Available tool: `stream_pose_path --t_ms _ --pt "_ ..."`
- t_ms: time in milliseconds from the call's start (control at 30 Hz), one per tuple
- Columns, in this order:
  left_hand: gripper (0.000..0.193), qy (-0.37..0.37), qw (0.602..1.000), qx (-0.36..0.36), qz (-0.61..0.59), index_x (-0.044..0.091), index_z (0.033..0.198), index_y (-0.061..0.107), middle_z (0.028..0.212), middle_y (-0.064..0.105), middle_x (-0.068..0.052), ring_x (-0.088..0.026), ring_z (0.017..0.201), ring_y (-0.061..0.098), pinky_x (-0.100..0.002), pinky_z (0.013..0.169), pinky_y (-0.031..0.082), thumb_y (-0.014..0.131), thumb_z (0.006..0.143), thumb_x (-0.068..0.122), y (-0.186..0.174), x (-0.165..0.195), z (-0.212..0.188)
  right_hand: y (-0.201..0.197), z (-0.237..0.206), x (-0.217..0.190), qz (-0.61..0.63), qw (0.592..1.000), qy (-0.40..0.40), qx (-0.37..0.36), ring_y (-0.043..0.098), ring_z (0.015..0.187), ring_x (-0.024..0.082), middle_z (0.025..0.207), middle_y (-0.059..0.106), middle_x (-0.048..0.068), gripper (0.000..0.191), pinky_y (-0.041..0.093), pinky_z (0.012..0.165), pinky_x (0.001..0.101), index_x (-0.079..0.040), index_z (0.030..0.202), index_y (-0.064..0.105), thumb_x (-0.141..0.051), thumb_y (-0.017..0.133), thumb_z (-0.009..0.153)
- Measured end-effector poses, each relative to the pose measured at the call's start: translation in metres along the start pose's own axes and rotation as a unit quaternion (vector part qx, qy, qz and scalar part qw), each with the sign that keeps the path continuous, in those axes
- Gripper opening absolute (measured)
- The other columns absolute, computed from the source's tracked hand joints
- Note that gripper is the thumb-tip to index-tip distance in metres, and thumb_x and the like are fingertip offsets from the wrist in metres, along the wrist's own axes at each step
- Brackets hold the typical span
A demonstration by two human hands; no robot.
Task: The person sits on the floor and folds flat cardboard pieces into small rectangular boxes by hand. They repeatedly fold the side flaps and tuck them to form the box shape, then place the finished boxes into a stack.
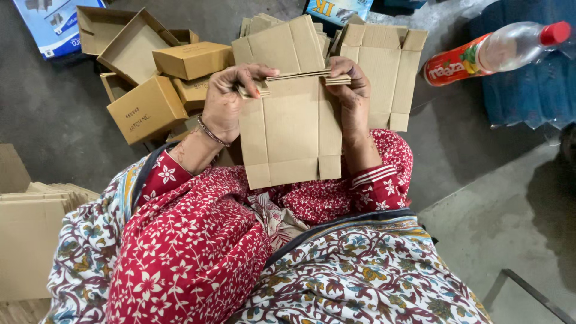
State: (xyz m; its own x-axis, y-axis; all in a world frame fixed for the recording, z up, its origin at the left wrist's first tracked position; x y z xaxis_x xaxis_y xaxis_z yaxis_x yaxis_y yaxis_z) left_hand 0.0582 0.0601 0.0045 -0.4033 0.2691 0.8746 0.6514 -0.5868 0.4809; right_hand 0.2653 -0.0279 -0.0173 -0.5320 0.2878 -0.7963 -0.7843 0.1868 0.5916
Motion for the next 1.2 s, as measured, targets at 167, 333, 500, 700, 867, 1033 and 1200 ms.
stream_pose_path --t_ms 167,333,500,700,867,1033,1200 --pt "0.031 0.051 0.996 0.040 -0.057 0.012 0.107 0.069 0.137 0.069 -0.007 -0.017 0.121 0.064 -0.033 0.104 0.055 0.059 0.101 -0.017 -0.009 0.017 0.004 0.004 0.000 0.014 -0.040 0.985 0.159 0.053 0.061 0.123 0.019 0.131 0.061 0.010 0.039 0.052 0.111 0.0319 -0.007 0.129 0.055 0.005 0.063 0.093" --pt "0.063 0.077 0.996 0.044 -0.021 0.019 0.152 0.048 0.155 0.052 -0.004 -0.015 0.143 0.050 -0.029 0.119 0.046 0.062 0.100 -0.012 -0.005 0.028 0.001 -0.018 -0.001 0.002 0.019 0.981 0.190 0.039 0.065 0.123 0.017 0.140 0.061 0.015 0.052 0.055 0.110 0.0287 0.003 0.145 0.049 0.009 0.058 0.094" --pt "0.059 0.005 0.998 0.059 0.030 0.014 0.152 0.048 0.150 0.055 -0.002 -0.017 0.138 0.050 -0.032 0.113 0.049 0.060 0.098 -0.006 -0.012 0.007 -0.002 -0.117 0.003 -0.067 -0.069 0.978 0.042 0.191 0.070 0.099 0.017 0.128 0.070 0.016 0.052 0.060 0.088 0.0286 0.003 0.145 0.057 0.017 0.054 0.095" --pt "0.045 -0.102 0.987 0.108 0.061 0.011 0.139 0.058 0.132 0.062 0.001 -0.011 0.119 0.057 -0.027 0.101 0.051 0.061 0.096 -0.005 -0.036 -0.032 -0.006 -0.166 -0.004 -0.104 -0.111 0.980 0.001 0.162 0.068 0.127 0.025 0.138 0.068 0.017 0.058 0.053 0.116 0.0365 0.007 0.143 0.057 0.019 0.045 0.088" --pt "0.044 -0.149 0.979 0.114 0.081 0.012 0.134 0.062 0.126 0.065 0.004 -0.009 0.110 0.058 -0.025 0.092 0.051 0.061 0.094 -0.006 -0.048 -0.054 -0.010 -0.166 -0.001 -0.094 -0.251 0.951 0.040 0.175 0.065 0.131 0.025 0.140 0.067 0.015 0.063 0.049 0.115 0.0335 0.008 0.144 0.055 0.018 0.045 0.082" --pt "0.048 -0.163 0.976 0.109 0.095 0.012 0.136 0.061 0.127 0.063 0.003 -0.010 0.109 0.057 -0.025 0.092 0.051 0.060 0.092 -0.008 -0.060 -0.073 -0.012 -0.158 0.000 -0.090 -0.522 0.829 0.097 0.176 0.065 0.125 0.031 0.132 0.070 0.016 0.068 0.048 0.108 0.0367 0.001 0.143 0.060 0.012 0.045 0.077" --pt "0.059 -0.184 0.959 0.132 0.169 0.012 0.139 0.057 0.137 0.054 -0.004 -0.012 0.114 0.051 -0.027 0.094 0.050 0.066 0.085 -0.010 -0.075 -0.092 -0.012 -0.139 0.004 -0.083 -0.744 0.629 0.148 0.167 0.050 0.132 0.049 0.144 0.053 0.027 0.066 0.043 0.113 0.0519 -0.001 0.154 0.041 -0.008 0.063 0.093"
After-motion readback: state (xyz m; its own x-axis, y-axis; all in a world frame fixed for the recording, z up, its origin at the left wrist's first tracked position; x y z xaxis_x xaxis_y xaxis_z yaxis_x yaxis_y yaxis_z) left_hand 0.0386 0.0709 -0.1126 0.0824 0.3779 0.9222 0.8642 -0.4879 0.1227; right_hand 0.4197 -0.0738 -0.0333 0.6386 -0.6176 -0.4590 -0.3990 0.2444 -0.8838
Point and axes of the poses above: each hand's wrist, its own z-axis towards the middle knuckle, its own y-axis out of the palm, x = y × z, the point moved 9 cm from there along z, towards the middle knuckle
